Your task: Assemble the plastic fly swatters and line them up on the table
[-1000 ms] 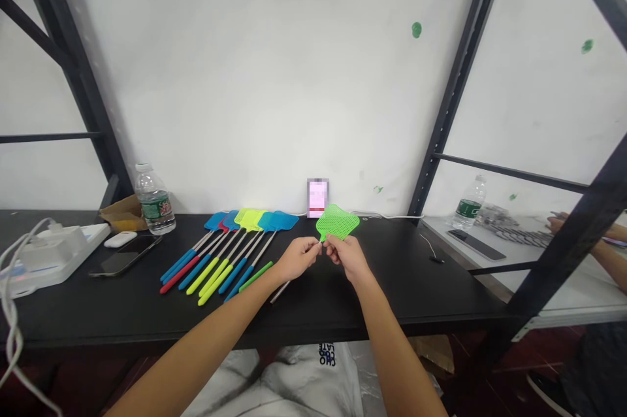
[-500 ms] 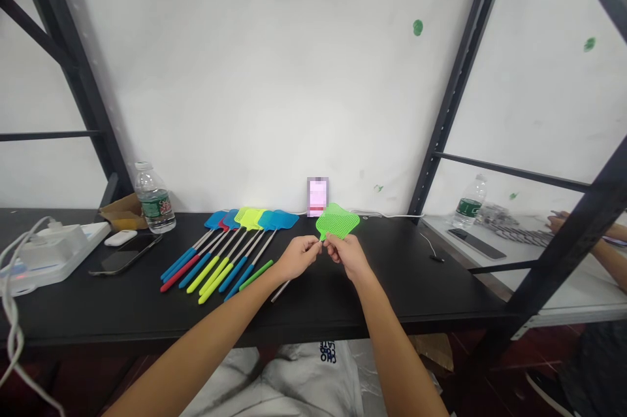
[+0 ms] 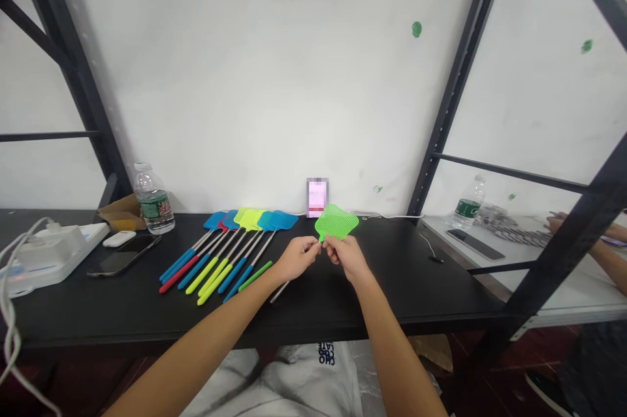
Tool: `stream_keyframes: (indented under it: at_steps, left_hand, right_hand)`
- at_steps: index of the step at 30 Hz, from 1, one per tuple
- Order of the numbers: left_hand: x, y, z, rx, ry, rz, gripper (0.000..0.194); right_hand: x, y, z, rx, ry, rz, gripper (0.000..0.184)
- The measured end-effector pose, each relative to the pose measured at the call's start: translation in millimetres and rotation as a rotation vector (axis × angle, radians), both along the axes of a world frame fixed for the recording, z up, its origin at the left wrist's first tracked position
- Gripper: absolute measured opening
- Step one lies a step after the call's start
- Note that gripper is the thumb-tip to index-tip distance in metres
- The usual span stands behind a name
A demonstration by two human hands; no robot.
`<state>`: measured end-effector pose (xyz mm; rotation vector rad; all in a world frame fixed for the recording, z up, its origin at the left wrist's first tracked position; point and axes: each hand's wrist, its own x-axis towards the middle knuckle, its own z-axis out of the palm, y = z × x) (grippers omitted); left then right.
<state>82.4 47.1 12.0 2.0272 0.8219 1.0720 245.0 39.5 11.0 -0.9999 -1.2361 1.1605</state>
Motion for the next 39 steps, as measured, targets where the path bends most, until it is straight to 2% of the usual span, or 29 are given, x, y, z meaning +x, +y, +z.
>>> stream_keyframes:
  at_steps: [6, 12, 16, 22, 24, 27, 30, 32, 36, 39]
  left_hand:
    - [3, 0, -0.7, 0.006, -0.009, 0.003, 0.031]
    - [5, -1, -4.2, 0.006, -0.037, -0.067, 0.03]
    - [4, 0, -5.8, 0.016, 0.016, -0.044, 0.026]
    - [2, 0, -7.7, 0.071, 0.119, -0.011, 0.026]
    - [2, 0, -8.6, 0.081, 0.129, -0.001, 0.028]
    - [2, 0, -9.3, 0.118, 0.127, 0.019, 0.031]
    - [1, -1, -7.7, 0.166, 0.128, 0.041, 0.032]
    - [0, -3, -4.2, 0.194, 0.158, 0.048, 0.03]
    - [-4, -11, 10.2, 0.249, 0.278, 0.056, 0.023]
    - [-15, -20, 21.6, 0.324, 0.316, 0.114, 0.015]
  right_hand:
    - [-7, -5, -0.2, -0.027, -0.104, 0.017, 0.043]
    - [-6, -1, -4.6, -0.014, -0.134, -0.051, 0.037]
    - [-5, 2, -4.6, 0.006, -0.089, -0.15, 0.031]
    - [0, 6, -1.8, 0.071, 0.106, -0.432, 0.031]
    - [1, 7, -1.2, 0.093, 0.14, -0.475, 0.033]
    - [-1, 5, -0.5, 0.085, 0.111, -0.385, 0.037]
    - [-5, 2, 0.0, 0.054, -0.013, -0.224, 0.041]
    - [-7, -1, 0.4, 0.055, -0.085, -0.183, 0.042]
    - [-7, -1, 1.1, 0.08, -0.076, -0.252, 0.042]
    - [-3, 2, 0.9, 0.089, -0.004, -0.323, 0.04]
